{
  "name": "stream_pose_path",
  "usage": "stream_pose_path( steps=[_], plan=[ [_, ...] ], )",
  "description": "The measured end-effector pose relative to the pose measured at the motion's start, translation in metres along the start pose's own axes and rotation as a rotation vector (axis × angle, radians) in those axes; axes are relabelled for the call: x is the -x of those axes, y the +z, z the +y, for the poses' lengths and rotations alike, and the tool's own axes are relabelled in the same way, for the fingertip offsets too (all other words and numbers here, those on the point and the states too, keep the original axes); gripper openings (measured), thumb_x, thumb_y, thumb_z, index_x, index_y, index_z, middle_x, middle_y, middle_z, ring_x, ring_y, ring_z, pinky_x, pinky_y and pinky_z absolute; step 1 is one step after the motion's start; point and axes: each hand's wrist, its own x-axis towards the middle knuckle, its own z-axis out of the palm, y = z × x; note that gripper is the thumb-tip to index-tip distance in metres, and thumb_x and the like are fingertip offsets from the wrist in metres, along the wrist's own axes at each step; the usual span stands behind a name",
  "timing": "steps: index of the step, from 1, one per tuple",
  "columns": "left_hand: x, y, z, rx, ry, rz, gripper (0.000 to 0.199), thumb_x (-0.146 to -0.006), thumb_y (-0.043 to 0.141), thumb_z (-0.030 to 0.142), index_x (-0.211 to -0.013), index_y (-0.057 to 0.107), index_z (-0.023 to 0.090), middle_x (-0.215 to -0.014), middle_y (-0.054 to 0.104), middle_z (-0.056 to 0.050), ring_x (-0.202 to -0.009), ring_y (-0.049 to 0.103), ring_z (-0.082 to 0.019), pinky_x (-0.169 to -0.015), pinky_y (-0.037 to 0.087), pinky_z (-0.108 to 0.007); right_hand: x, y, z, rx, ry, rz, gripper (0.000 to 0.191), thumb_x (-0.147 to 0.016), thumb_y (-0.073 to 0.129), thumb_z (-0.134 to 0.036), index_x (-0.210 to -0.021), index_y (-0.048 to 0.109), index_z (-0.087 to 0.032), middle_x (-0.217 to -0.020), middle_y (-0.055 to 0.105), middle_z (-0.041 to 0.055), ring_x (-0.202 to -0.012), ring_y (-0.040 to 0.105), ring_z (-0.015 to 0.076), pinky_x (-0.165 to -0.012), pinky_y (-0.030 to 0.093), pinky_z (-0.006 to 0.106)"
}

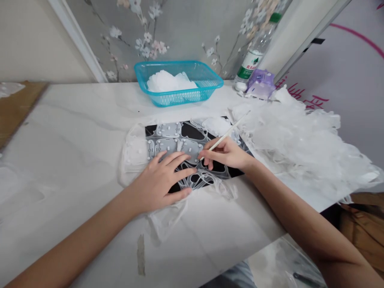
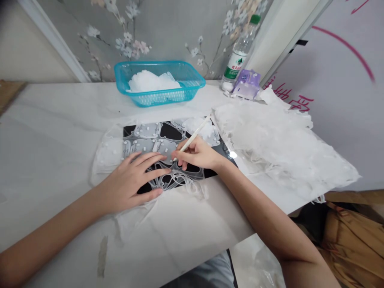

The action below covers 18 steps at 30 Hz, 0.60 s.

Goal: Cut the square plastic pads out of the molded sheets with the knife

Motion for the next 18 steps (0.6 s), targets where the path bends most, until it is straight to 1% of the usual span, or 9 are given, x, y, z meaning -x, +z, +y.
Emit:
stream_pose_path(
  steps=[5,12,15,18],
  plan=[
    [0.000,0.001,-0.001,-0.015,0.001,-0.005,0.042,-0.090,0.038,0.048,-0.127,0.050,0.033,-0.143,0.040,-0.005,-0.132,0.031,-0.027,-0.106,0.023,-0.053,0.002,0.002,-0.002,0.073,-0.041,-0.013,0.029,-0.076,0.066,-0.039,-0.068,0.062,-0.012,-0.057,0.061,0.0011,-0.046,0.060,0.0101,-0.044,0.046,0.019],
    [0.000,0.001,0.000,-0.020,0.003,-0.005,0.041,-0.090,0.038,0.048,-0.127,0.050,0.033,-0.143,0.039,-0.004,-0.133,0.031,-0.026,-0.106,0.023,-0.052,0.005,0.002,-0.013,0.220,-0.099,-0.052,0.019,-0.080,0.060,-0.027,-0.066,0.060,-0.013,-0.054,0.058,-0.0015,-0.047,0.058,0.0078,-0.041,0.043,0.014],
    [0.000,0.000,0.000,-0.018,0.005,-0.002,0.041,-0.090,0.039,0.048,-0.125,0.051,0.033,-0.143,0.039,-0.004,-0.132,0.032,-0.027,-0.106,0.023,-0.052,0.006,0.000,-0.016,0.254,-0.108,-0.054,0.020,-0.081,0.059,-0.025,-0.065,0.059,-0.014,-0.053,0.057,-0.0018,-0.046,0.057,0.0072,-0.039,0.041,0.013],
    [0.000,0.000,0.000,-0.015,0.006,0.002,0.041,-0.090,0.039,0.048,-0.126,0.051,0.033,-0.143,0.039,-0.004,-0.132,0.032,-0.027,-0.106,0.023,-0.052,0.007,-0.002,-0.014,0.251,-0.097,-0.045,0.020,-0.080,0.059,-0.027,-0.065,0.060,-0.013,-0.053,0.057,-0.0009,-0.046,0.059,0.0086,-0.039,0.041,0.015]
  ],
)
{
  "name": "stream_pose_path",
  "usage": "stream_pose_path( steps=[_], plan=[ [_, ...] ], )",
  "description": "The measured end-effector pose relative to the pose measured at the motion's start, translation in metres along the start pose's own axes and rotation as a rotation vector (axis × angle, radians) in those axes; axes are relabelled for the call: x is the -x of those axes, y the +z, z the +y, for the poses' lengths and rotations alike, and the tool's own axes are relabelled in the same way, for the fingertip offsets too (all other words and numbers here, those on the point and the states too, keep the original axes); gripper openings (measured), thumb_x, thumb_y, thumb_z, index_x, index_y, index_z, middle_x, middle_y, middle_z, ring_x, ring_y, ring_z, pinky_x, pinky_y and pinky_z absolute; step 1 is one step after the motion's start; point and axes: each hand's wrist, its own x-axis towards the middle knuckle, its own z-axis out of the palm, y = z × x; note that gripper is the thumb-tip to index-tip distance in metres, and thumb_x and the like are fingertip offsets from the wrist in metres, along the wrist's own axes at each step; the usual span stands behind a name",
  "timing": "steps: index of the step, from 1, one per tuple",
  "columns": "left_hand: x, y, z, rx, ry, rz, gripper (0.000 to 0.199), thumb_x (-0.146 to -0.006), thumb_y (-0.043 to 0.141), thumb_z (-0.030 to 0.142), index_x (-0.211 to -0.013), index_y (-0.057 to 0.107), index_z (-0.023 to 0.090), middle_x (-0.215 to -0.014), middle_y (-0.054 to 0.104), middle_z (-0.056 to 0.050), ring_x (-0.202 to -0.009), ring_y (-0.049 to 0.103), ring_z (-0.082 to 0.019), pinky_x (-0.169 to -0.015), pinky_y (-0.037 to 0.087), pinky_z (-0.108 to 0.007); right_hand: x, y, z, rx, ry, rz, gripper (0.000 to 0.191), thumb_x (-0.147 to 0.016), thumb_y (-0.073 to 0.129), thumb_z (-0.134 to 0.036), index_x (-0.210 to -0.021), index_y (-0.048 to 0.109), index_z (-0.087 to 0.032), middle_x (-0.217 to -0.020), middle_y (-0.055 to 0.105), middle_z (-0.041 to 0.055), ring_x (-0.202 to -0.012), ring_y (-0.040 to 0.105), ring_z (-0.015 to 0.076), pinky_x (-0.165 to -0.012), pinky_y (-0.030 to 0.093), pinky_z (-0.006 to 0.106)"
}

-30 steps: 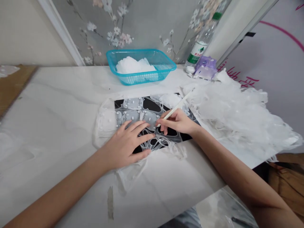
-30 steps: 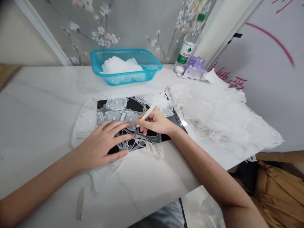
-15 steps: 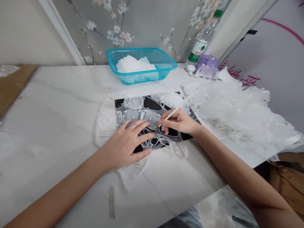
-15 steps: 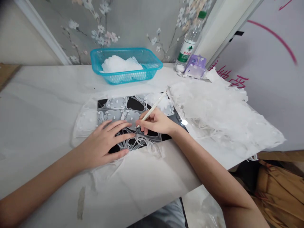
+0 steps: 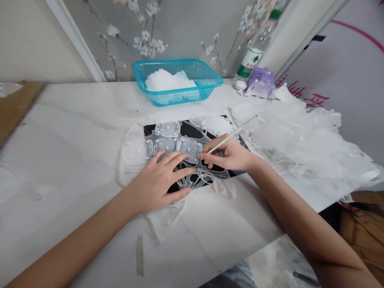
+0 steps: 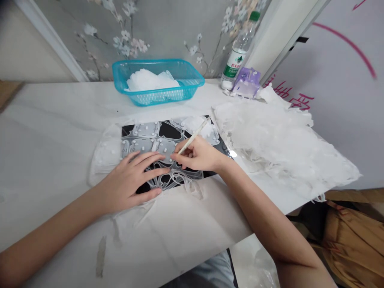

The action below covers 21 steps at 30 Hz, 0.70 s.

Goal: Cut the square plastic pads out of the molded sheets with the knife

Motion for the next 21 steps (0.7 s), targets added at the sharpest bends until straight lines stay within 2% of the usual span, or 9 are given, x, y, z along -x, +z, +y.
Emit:
stream_pose_path(
  steps=[5,9,13,21],
  plan=[
    [0.0001,-0.0007,-0.0002,0.003,-0.005,-0.006,0.041,-0.090,0.038,0.048,-0.127,0.049,0.033,-0.143,0.040,-0.004,-0.132,0.032,-0.027,-0.106,0.023,-0.052,0.0008,0.0011,0.0058,-0.138,0.068,0.053,0.027,-0.076,0.065,-0.038,-0.070,0.063,-0.011,-0.059,0.063,0.0030,-0.047,0.061,0.0119,-0.042,0.047,0.020],
    [-0.0002,0.0007,0.0000,0.016,0.001,0.012,0.041,-0.089,0.040,0.047,-0.126,0.050,0.034,-0.142,0.041,-0.005,-0.131,0.034,-0.028,-0.105,0.023,-0.052,-0.0008,0.0038,0.0059,-0.192,0.090,0.056,0.031,-0.074,0.067,-0.043,-0.072,0.064,-0.012,-0.058,0.063,0.0025,-0.047,0.062,0.0120,-0.044,0.049,0.021],
    [0.0006,0.0015,0.0002,0.020,0.007,0.026,0.041,-0.089,0.040,0.047,-0.127,0.051,0.032,-0.143,0.040,-0.006,-0.131,0.034,-0.029,-0.105,0.023,-0.053,-0.0023,0.0062,0.0040,-0.167,0.074,0.017,0.030,-0.075,0.066,-0.042,-0.066,0.062,-0.014,-0.056,0.061,0.0004,-0.047,0.060,0.0107,-0.045,0.049,0.020],
    [-0.0002,0.0003,-0.0006,0.022,0.010,0.016,0.042,-0.090,0.040,0.047,-0.127,0.050,0.032,-0.143,0.040,-0.006,-0.131,0.033,-0.028,-0.105,0.023,-0.052,-0.0012,0.0052,0.0018,-0.078,0.064,0.017,0.026,-0.079,0.062,-0.037,-0.066,0.061,-0.014,-0.057,0.061,0.0011,-0.048,0.060,0.0108,-0.043,0.047,0.019]
  ],
)
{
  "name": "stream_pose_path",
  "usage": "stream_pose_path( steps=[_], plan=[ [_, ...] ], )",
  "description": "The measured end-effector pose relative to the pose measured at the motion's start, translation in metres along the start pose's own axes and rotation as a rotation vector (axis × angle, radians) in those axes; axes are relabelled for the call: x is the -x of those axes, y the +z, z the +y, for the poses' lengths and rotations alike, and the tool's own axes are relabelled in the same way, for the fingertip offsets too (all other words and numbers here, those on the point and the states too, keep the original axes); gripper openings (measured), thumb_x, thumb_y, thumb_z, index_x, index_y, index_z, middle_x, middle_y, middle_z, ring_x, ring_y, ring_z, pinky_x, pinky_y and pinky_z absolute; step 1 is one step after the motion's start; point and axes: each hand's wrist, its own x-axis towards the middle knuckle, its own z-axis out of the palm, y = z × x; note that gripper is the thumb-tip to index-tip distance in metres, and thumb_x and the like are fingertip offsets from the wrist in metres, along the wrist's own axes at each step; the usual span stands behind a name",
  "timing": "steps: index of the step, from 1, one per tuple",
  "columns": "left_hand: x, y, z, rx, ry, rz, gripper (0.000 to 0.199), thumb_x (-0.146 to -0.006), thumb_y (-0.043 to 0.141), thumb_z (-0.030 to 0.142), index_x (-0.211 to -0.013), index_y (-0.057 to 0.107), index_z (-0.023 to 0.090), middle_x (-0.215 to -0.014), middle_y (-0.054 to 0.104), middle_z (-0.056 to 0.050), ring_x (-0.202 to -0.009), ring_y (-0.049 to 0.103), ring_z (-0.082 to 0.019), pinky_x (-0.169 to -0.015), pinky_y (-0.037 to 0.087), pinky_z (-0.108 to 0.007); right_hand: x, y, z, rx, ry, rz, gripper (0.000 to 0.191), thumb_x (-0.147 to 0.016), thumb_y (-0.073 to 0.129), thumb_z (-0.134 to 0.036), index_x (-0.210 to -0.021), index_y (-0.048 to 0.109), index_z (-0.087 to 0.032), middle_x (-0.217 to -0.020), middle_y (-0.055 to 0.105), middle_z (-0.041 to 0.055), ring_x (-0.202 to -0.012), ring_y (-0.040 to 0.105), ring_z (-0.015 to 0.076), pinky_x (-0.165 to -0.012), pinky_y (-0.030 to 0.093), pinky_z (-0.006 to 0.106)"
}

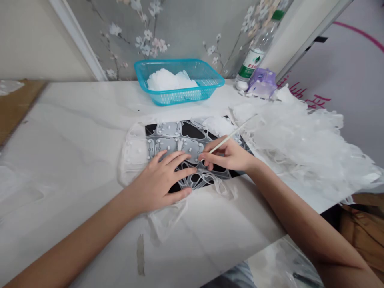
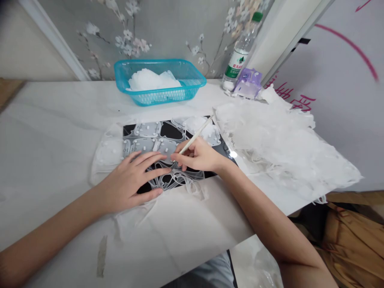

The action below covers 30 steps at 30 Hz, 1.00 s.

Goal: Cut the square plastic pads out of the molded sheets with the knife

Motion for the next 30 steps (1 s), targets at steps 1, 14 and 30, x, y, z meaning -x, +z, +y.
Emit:
stream_pose_path(
  steps=[1,14,30],
  plan=[
    [-0.0002,-0.0001,0.0001,0.002,0.000,0.000,0.042,-0.089,0.040,0.047,-0.127,0.050,0.032,-0.143,0.040,-0.006,-0.131,0.033,-0.028,-0.105,0.023,-0.052,0.0002,-0.0003,0.0000,0.006,-0.002,-0.003,0.026,-0.079,0.062,-0.036,-0.066,0.061,-0.014,-0.056,0.060,0.0009,-0.048,0.060,0.0108,-0.043,0.047,0.019],
    [0.0008,0.0005,0.0005,-0.008,-0.002,-0.012,0.042,-0.090,0.039,0.047,-0.127,0.049,0.032,-0.143,0.039,-0.006,-0.131,0.032,-0.028,-0.105,0.022,-0.053,0.0002,-0.0019,0.0024,-0.018,-0.011,-0.008,0.024,-0.078,0.063,-0.035,-0.068,0.062,-0.013,-0.058,0.061,0.0007,-0.048,0.061,0.0110,-0.042,0.045,0.019],
    [0.0003,0.0011,-0.0004,0.002,-0.002,-0.005,0.042,-0.090,0.039,0.047,-0.128,0.049,0.032,-0.143,0.040,-0.006,-0.131,0.032,-0.028,-0.105,0.022,-0.053,0.0002,-0.0024,0.0019,-0.012,-0.003,-0.023,0.025,-0.077,0.065,-0.037,-0.068,0.062,-0.014,-0.057,0.059,-0.0002,-0.048,0.060,0.0106,-0.042,0.045,0.019]
  ],
)
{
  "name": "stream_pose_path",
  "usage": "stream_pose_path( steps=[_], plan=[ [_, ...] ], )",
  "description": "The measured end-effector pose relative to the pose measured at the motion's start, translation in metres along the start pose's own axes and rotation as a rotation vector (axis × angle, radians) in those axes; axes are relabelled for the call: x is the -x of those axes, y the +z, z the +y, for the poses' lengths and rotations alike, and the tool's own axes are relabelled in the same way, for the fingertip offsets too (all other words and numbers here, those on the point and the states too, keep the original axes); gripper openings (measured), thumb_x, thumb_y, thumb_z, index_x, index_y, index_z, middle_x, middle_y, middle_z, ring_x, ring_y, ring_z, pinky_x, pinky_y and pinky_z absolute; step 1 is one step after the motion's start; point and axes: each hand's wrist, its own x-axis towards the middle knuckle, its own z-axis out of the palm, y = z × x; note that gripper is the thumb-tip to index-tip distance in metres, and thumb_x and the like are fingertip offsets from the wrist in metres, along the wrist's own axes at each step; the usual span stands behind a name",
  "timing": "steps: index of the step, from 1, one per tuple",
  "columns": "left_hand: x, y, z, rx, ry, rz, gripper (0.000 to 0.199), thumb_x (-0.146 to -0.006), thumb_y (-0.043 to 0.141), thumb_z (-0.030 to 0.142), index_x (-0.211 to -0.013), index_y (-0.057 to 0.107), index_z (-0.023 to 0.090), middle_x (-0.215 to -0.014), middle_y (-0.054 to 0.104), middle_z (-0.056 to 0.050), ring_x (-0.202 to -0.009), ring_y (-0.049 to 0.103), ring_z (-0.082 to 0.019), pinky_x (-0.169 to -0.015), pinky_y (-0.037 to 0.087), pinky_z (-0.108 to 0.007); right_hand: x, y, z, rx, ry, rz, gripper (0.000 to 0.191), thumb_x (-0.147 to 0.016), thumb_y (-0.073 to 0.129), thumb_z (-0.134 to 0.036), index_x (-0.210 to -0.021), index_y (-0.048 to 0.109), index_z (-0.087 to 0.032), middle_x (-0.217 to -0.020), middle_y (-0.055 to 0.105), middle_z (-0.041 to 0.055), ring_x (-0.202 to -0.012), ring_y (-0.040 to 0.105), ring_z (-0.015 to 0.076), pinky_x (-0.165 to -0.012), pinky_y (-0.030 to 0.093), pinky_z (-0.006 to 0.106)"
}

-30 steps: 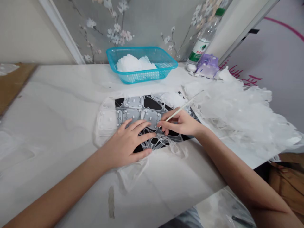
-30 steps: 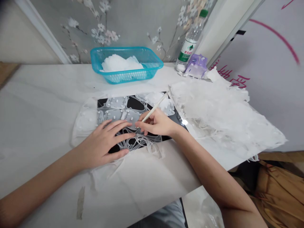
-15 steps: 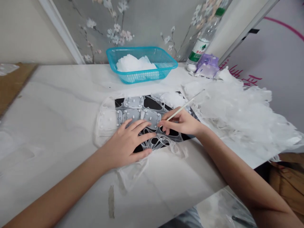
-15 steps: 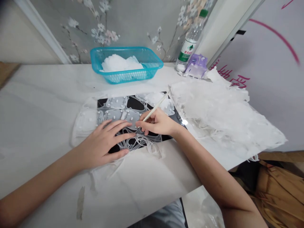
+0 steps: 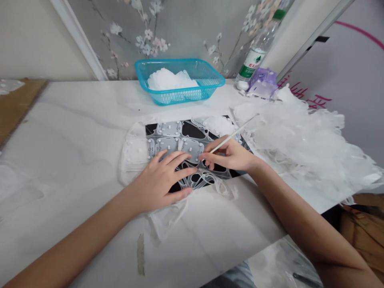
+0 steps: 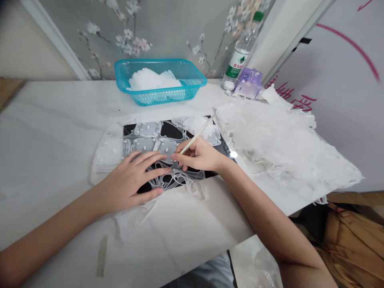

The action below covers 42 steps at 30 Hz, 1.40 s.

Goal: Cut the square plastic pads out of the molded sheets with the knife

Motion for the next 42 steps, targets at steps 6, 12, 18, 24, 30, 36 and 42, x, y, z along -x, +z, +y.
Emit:
stream_pose_path(
  steps=[6,12,18,24,30,36,42],
  plan=[
    [0.0000,-0.0014,0.0009,0.010,0.002,0.008,0.041,-0.090,0.040,0.046,-0.127,0.051,0.031,-0.142,0.041,-0.006,-0.130,0.034,-0.029,-0.105,0.022,-0.053,0.0005,-0.0015,0.0014,0.027,0.001,0.003,0.025,-0.076,0.066,-0.039,-0.070,0.063,-0.015,-0.058,0.060,0.0000,-0.049,0.060,0.0107,-0.042,0.043,0.019],
    [0.0004,0.0011,-0.0002,-0.011,0.004,0.006,0.043,-0.090,0.039,0.048,-0.128,0.050,0.032,-0.143,0.039,-0.007,-0.131,0.032,-0.028,-0.106,0.021,-0.053,-0.0006,-0.0003,0.0037,-0.020,0.002,0.002,0.027,-0.076,0.065,-0.040,-0.070,0.063,-0.014,-0.060,0.061,0.0004,-0.049,0.060,0.0101,-0.043,0.045,0.019],
    [0.0007,0.0010,-0.0001,-0.016,-0.002,-0.006,0.043,-0.090,0.038,0.048,-0.129,0.048,0.032,-0.144,0.039,-0.007,-0.132,0.032,-0.028,-0.105,0.022,-0.053,-0.0007,0.0012,0.0017,-0.046,0.012,0.020,0.027,-0.075,0.065,-0.039,-0.069,0.063,-0.013,-0.059,0.061,0.0006,-0.047,0.060,0.0103,-0.043,0.046,0.019],
    [0.0005,0.0005,-0.0001,-0.011,0.002,0.000,0.043,-0.090,0.039,0.048,-0.128,0.049,0.032,-0.143,0.039,-0.007,-0.131,0.033,-0.028,-0.106,0.022,-0.053,-0.0007,0.0017,0.0009,-0.059,0.012,0.022,0.026,-0.076,0.066,-0.038,-0.070,0.064,-0.013,-0.059,0.062,0.0009,-0.048,0.061,0.0106,-0.044,0.048,0.019],
    [0.0005,0.0010,-0.0002,-0.025,-0.001,-0.007,0.043,-0.090,0.037,0.048,-0.129,0.049,0.032,-0.143,0.039,-0.008,-0.132,0.031,-0.028,-0.105,0.023,-0.053,-0.0020,0.0030,0.0026,-0.092,0.007,0.003,0.027,-0.076,0.066,-0.039,-0.072,0.065,-0.012,-0.059,0.063,0.0018,-0.048,0.061,0.0109,-0.045,0.050,0.020],
    [0.0006,0.0002,0.0004,-0.016,-0.002,-0.017,0.042,-0.090,0.037,0.049,-0.127,0.049,0.033,-0.143,0.039,-0.006,-0.132,0.031,-0.027,-0.105,0.022,-0.052,-0.0014,-0.0024,0.0016,-0.025,0.014,0.016,0.025,-0.075,0.066,-0.038,-0.071,0.065,-0.013,-0.059,0.063,0.0013,-0.048,0.060,0.0101,-0.043,0.047,0.018],
    [0.0003,-0.0005,0.0006,0.003,-0.008,-0.011,0.041,-0.090,0.038,0.048,-0.126,0.050,0.033,-0.143,0.039,-0.005,-0.132,0.032,-0.028,-0.106,0.023,-0.052,-0.0015,-0.0048,0.0013,-0.022,0.038,0.024,0.025,-0.074,0.067,-0.039,-0.070,0.064,-0.014,-0.059,0.063,0.0018,-0.049,0.061,0.0111,-0.044,0.047,0.019]
  ],
)
